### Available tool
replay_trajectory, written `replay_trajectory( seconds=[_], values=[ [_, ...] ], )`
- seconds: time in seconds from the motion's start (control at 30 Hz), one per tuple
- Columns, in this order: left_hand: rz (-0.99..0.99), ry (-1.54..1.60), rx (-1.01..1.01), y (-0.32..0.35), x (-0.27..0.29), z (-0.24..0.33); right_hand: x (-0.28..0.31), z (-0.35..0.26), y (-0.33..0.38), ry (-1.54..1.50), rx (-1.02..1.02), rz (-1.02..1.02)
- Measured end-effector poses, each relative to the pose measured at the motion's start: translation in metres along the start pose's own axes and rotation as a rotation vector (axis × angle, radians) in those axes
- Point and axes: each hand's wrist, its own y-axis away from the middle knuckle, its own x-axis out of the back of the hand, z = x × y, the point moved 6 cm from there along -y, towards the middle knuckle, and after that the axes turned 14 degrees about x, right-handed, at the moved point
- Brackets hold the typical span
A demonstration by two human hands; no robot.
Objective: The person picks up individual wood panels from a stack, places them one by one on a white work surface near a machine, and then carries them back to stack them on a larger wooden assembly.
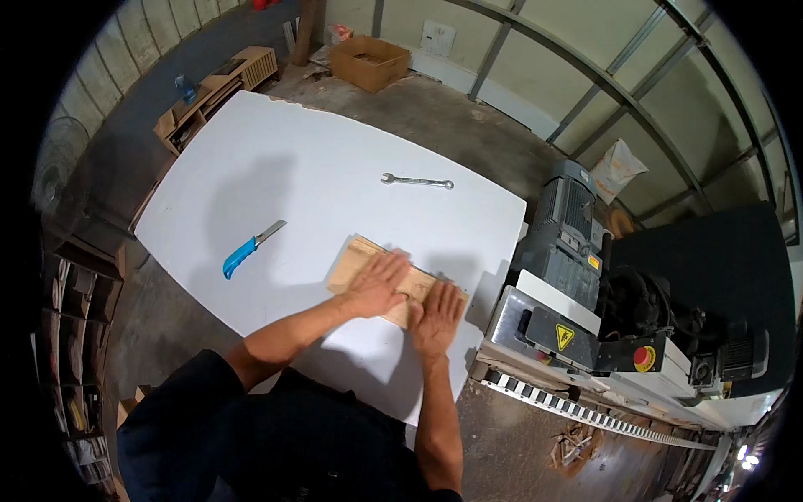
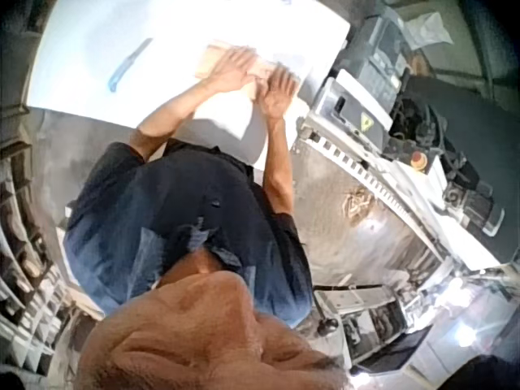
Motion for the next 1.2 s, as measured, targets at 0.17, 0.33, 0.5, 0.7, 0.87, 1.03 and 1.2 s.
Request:
replay_trajectory(
  seconds=[0.17, 0.33, 0.5, 0.7, 0.87, 1.03, 1.2],
  values=[
    [0.008, -0.041, 0.188, 0.0, 0.021, -0.079, 0.009, 0.044, 0.032, -0.114, -0.216, 0.117],
    [-0.047, 0.302, 0.224, 0.035, 0.053, -0.106, 0.021, 0.053, 0.073, -0.36, -0.266, 0.204],
    [-0.125, 0.222, 0.12, 0.056, 0.04, -0.093, 0.034, 0.021, 0.078, -0.23, -0.062, 0.117],
    [-0.061, 0.239, 0.128, 0.046, 0.034, -0.092, 0.031, 0.022, 0.077, -0.228, -0.165, 0.165],
    [0.015, 0.193, 0.108, 0.049, 0.038, -0.085, 0.025, 0.025, 0.081, -0.236, -0.238, 0.19],
    [-0.074, 0.141, 0.215, 0.064, 0.042, -0.074, 0.02, 0.036, 0.087, -0.256, -0.198, 0.224],
    [-0.056, 0.199, 0.204, 0.071, 0.048, -0.078, 0.024, 0.034, 0.088, -0.302, -0.136, 0.276]
  ],
)
